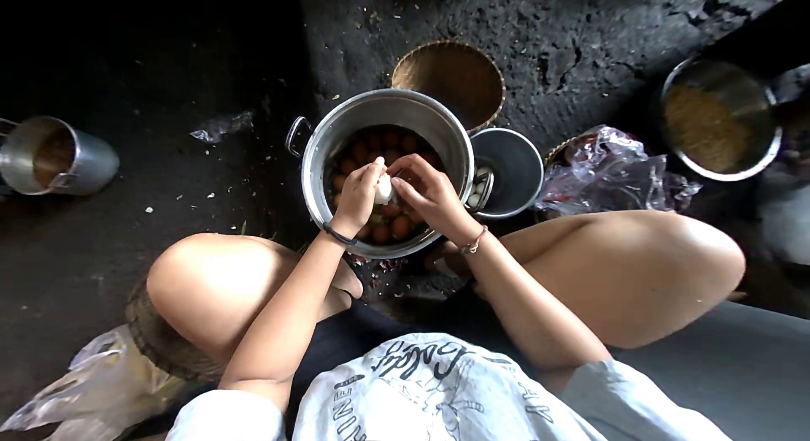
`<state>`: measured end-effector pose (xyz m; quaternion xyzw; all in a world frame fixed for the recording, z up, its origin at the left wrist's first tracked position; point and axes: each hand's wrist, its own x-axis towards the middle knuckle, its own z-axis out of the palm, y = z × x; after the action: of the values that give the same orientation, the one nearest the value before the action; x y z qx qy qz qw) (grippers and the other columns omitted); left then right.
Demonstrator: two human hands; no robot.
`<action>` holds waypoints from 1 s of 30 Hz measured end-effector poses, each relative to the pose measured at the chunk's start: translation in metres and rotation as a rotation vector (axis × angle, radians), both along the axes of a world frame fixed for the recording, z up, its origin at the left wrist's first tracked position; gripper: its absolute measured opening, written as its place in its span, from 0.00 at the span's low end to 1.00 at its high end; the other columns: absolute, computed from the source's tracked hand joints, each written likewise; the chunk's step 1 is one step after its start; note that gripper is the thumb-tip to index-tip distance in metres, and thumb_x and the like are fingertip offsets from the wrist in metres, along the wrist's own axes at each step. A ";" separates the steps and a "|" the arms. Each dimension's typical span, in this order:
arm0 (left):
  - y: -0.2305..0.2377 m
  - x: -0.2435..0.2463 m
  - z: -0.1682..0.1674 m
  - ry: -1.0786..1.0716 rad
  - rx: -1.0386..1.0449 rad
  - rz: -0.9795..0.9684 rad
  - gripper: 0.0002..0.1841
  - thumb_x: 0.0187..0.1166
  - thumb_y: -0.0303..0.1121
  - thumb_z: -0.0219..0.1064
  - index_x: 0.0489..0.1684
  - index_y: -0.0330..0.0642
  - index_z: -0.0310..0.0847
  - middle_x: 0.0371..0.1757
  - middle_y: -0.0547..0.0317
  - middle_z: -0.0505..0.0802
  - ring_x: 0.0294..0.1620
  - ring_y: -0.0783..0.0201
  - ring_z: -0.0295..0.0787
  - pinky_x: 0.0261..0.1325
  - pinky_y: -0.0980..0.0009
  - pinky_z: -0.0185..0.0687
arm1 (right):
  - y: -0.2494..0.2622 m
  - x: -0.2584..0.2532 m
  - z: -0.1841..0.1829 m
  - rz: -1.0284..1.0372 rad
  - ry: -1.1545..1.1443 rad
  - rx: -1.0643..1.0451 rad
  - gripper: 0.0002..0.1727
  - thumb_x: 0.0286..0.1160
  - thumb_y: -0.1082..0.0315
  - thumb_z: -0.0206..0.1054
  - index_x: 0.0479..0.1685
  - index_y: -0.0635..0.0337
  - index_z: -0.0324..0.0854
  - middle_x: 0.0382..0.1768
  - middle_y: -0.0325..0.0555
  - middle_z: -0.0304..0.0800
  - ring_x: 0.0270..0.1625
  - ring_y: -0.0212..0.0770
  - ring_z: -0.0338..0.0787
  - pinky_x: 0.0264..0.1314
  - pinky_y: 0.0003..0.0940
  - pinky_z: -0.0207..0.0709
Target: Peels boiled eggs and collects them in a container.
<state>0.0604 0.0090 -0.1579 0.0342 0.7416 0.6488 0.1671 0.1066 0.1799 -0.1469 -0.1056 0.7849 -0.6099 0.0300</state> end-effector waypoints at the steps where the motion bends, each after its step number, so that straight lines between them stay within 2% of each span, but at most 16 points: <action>1: 0.000 0.000 -0.001 0.005 -0.004 -0.002 0.26 0.94 0.43 0.40 0.41 0.39 0.85 0.35 0.63 0.87 0.40 0.73 0.83 0.50 0.70 0.80 | -0.001 0.002 -0.001 -0.009 0.017 0.024 0.13 0.87 0.67 0.61 0.63 0.60 0.77 0.35 0.46 0.88 0.25 0.33 0.86 0.25 0.27 0.83; 3: 0.000 0.001 -0.001 0.018 -0.006 -0.005 0.26 0.93 0.42 0.40 0.44 0.38 0.86 0.38 0.62 0.88 0.43 0.73 0.83 0.53 0.69 0.79 | -0.004 0.003 -0.001 -0.035 0.034 0.068 0.13 0.84 0.71 0.61 0.63 0.60 0.77 0.37 0.47 0.88 0.25 0.34 0.86 0.25 0.28 0.83; 5: 0.000 0.001 -0.002 0.029 0.003 0.000 0.26 0.94 0.43 0.39 0.43 0.39 0.85 0.37 0.62 0.87 0.42 0.74 0.83 0.52 0.70 0.80 | -0.007 0.003 0.001 -0.055 0.035 0.082 0.14 0.81 0.73 0.61 0.63 0.61 0.76 0.39 0.48 0.88 0.27 0.35 0.86 0.26 0.28 0.83; 7: 0.001 0.001 -0.005 0.061 0.042 0.003 0.24 0.93 0.41 0.40 0.46 0.38 0.85 0.39 0.62 0.87 0.44 0.74 0.83 0.54 0.71 0.80 | -0.007 0.000 0.003 -0.094 0.026 0.106 0.14 0.81 0.74 0.61 0.62 0.62 0.77 0.42 0.49 0.89 0.31 0.35 0.87 0.30 0.28 0.83; 9: 0.002 0.000 -0.006 0.113 0.119 -0.014 0.21 0.92 0.37 0.38 0.54 0.37 0.79 0.45 0.59 0.87 0.48 0.71 0.84 0.57 0.70 0.81 | -0.005 -0.006 0.004 -0.143 -0.016 0.111 0.13 0.83 0.74 0.58 0.62 0.63 0.79 0.47 0.49 0.89 0.36 0.34 0.88 0.37 0.29 0.83; 10: 0.003 0.000 -0.006 0.125 0.156 -0.022 0.21 0.92 0.36 0.36 0.58 0.36 0.76 0.48 0.58 0.87 0.50 0.70 0.84 0.59 0.69 0.82 | -0.003 -0.007 0.004 -0.160 -0.025 0.101 0.13 0.86 0.72 0.54 0.60 0.63 0.80 0.46 0.49 0.89 0.36 0.34 0.86 0.38 0.29 0.82; 12: 0.006 0.003 -0.004 0.140 0.185 -0.019 0.24 0.93 0.37 0.31 0.59 0.35 0.75 0.49 0.57 0.85 0.50 0.70 0.84 0.57 0.71 0.82 | 0.000 -0.006 0.005 -0.155 -0.033 0.057 0.17 0.93 0.65 0.48 0.59 0.63 0.82 0.42 0.45 0.87 0.36 0.30 0.83 0.41 0.26 0.79; 13: 0.007 0.005 -0.004 0.133 0.181 -0.018 0.25 0.93 0.38 0.30 0.59 0.36 0.75 0.49 0.57 0.85 0.50 0.71 0.83 0.57 0.71 0.82 | 0.001 -0.005 0.004 -0.136 -0.026 0.036 0.17 0.93 0.61 0.51 0.59 0.62 0.82 0.41 0.45 0.87 0.36 0.30 0.85 0.40 0.25 0.81; 14: 0.008 0.006 -0.004 0.119 0.161 -0.013 0.25 0.94 0.41 0.31 0.59 0.37 0.75 0.48 0.58 0.84 0.49 0.72 0.83 0.56 0.72 0.82 | 0.001 -0.004 0.001 -0.119 -0.010 0.025 0.15 0.89 0.60 0.60 0.59 0.62 0.81 0.41 0.46 0.89 0.36 0.32 0.89 0.40 0.27 0.86; 16: 0.009 0.007 -0.003 0.132 0.116 -0.006 0.22 0.94 0.45 0.38 0.58 0.39 0.74 0.43 0.63 0.82 0.45 0.76 0.80 0.54 0.76 0.78 | -0.001 -0.008 0.001 -0.077 0.010 0.065 0.22 0.78 0.59 0.72 0.64 0.62 0.80 0.51 0.48 0.90 0.50 0.34 0.91 0.54 0.30 0.86; 17: 0.010 0.007 -0.004 0.155 0.110 -0.002 0.20 0.93 0.44 0.41 0.56 0.39 0.74 0.41 0.64 0.82 0.44 0.76 0.79 0.53 0.76 0.77 | -0.002 -0.012 -0.001 -0.071 0.035 0.082 0.23 0.76 0.57 0.73 0.64 0.63 0.80 0.53 0.48 0.90 0.53 0.33 0.90 0.58 0.29 0.85; 21: 0.008 0.005 -0.009 0.228 0.134 0.004 0.17 0.92 0.42 0.44 0.52 0.38 0.73 0.37 0.65 0.81 0.42 0.75 0.79 0.54 0.74 0.76 | -0.005 -0.015 -0.004 -0.068 0.111 0.124 0.19 0.84 0.61 0.66 0.63 0.66 0.82 0.54 0.51 0.90 0.53 0.34 0.91 0.58 0.29 0.86; 24: 0.009 0.006 -0.008 0.214 0.132 0.022 0.17 0.92 0.41 0.43 0.51 0.39 0.74 0.39 0.64 0.80 0.42 0.74 0.79 0.52 0.74 0.77 | -0.008 0.000 0.000 -0.129 0.196 0.227 0.17 0.84 0.67 0.64 0.66 0.65 0.80 0.54 0.54 0.89 0.49 0.38 0.90 0.52 0.32 0.86; 26: 0.010 0.007 -0.008 0.202 0.120 0.030 0.18 0.92 0.42 0.43 0.53 0.39 0.75 0.41 0.63 0.81 0.44 0.74 0.79 0.53 0.74 0.77 | -0.011 0.005 0.006 -0.130 0.200 0.265 0.18 0.83 0.70 0.64 0.68 0.66 0.78 0.57 0.55 0.87 0.50 0.40 0.90 0.53 0.34 0.86; 28: 0.010 0.006 -0.010 0.215 0.103 0.030 0.19 0.92 0.43 0.44 0.54 0.38 0.75 0.42 0.61 0.82 0.45 0.73 0.80 0.53 0.74 0.78 | -0.013 0.005 0.011 -0.136 0.173 0.286 0.19 0.78 0.74 0.66 0.68 0.65 0.78 0.57 0.55 0.86 0.49 0.41 0.89 0.52 0.34 0.86; 30: 0.010 0.007 -0.009 0.227 0.073 0.029 0.20 0.93 0.42 0.42 0.54 0.37 0.76 0.44 0.60 0.83 0.46 0.73 0.80 0.55 0.74 0.78 | -0.014 0.004 0.010 -0.148 0.185 0.285 0.20 0.74 0.78 0.66 0.67 0.67 0.79 0.58 0.57 0.87 0.50 0.43 0.90 0.54 0.35 0.86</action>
<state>0.0675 0.0186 -0.1670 0.1025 0.7322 0.6695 0.0714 0.1102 0.1657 -0.1372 -0.0982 0.8684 -0.4806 -0.0726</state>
